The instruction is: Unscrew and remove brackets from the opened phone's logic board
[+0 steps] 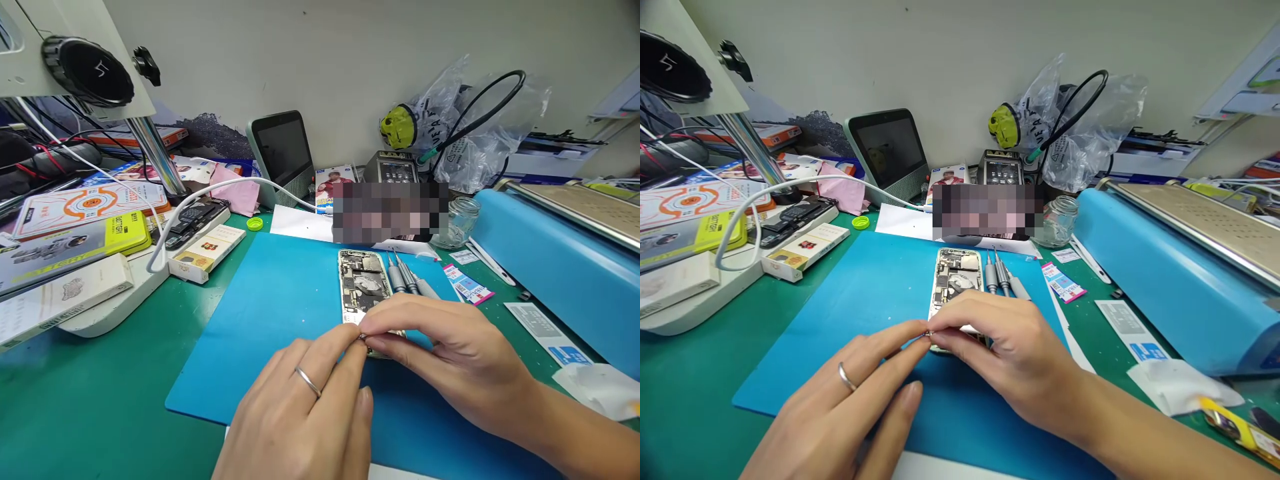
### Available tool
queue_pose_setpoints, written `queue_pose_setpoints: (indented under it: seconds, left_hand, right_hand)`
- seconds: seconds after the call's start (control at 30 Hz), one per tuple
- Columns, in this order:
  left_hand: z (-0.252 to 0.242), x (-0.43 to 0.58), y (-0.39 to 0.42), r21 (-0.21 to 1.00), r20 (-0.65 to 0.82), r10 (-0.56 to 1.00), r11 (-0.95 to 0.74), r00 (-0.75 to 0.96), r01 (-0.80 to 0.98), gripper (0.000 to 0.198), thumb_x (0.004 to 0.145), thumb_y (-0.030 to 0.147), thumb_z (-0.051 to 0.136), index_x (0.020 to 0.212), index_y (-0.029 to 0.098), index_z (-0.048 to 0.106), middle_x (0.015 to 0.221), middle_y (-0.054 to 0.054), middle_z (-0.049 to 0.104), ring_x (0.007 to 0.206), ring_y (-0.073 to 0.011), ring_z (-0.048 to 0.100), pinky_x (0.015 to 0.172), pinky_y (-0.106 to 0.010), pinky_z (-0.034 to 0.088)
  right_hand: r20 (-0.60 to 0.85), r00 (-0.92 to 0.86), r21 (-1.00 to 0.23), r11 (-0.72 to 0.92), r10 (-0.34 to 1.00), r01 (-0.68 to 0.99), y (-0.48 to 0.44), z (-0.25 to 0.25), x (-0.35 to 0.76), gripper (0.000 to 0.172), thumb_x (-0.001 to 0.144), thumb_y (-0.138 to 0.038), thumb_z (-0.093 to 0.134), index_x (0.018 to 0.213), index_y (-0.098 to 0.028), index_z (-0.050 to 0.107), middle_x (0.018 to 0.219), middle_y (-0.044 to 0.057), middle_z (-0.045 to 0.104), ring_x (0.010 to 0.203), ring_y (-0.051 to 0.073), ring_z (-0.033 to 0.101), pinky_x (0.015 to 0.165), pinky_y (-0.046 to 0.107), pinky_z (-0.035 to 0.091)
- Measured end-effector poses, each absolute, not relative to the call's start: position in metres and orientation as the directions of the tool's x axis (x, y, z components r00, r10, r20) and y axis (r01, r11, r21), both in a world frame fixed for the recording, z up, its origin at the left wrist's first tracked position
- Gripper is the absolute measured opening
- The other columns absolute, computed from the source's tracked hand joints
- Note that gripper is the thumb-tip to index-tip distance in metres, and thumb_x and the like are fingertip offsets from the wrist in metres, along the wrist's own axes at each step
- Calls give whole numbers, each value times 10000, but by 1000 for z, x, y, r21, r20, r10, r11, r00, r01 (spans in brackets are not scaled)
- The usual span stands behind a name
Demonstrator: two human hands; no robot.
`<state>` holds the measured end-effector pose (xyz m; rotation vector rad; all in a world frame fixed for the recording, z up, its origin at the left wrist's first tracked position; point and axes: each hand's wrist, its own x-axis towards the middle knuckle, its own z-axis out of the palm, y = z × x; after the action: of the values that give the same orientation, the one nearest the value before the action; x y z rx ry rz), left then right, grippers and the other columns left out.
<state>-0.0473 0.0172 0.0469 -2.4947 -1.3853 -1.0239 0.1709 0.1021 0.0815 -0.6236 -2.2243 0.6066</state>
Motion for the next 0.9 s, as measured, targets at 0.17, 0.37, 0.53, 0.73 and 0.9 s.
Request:
queue_pose_setpoints:
  seconds: [0.17,0.37,0.53,0.73,0.9]
  left_hand:
    - [43,-49,19,168,622,691,-577,368,799,384,1057,228,594,1439,186,589,1445,-50,740,1126,-161,785,973,-269,644]
    - [42,-51,18,174,625,688,-582,368,794,384,1060,250,602,1440,201,589,1444,-32,742,1147,-145,778,1002,-248,627]
    - [44,-51,18,180,625,691,-580,363,795,366,1065,270,596,1426,216,582,1433,-25,748,1142,-135,782,1013,-233,616]
    - [43,-50,18,183,623,712,-535,323,825,332,1071,310,595,1401,271,610,1433,2,746,1119,-145,791,941,-252,648]
    - [41,-52,14,192,561,771,-474,300,859,326,1082,347,576,1407,319,590,1407,38,747,1106,-159,790,879,-310,679]
  right_hand:
    - [527,-634,-528,803,566,277,103,81,171,110,1063,-130,719,1064,-218,785,917,20,858,814,154,826,767,224,673]
    - [523,-664,-482,828,535,287,102,78,173,111,1089,-121,684,1086,-197,764,955,20,844,853,122,810,807,193,651]
    - [513,-670,-479,827,536,295,101,79,173,132,1099,-118,661,1090,-214,751,963,26,843,863,138,813,801,215,660]
    - [552,-665,-382,862,503,334,103,80,175,161,1095,-90,625,1078,-216,724,939,34,821,849,162,799,805,253,662]
    - [537,-705,-254,886,463,388,108,77,179,160,1120,-98,575,1121,-196,702,970,56,809,909,189,799,856,301,654]
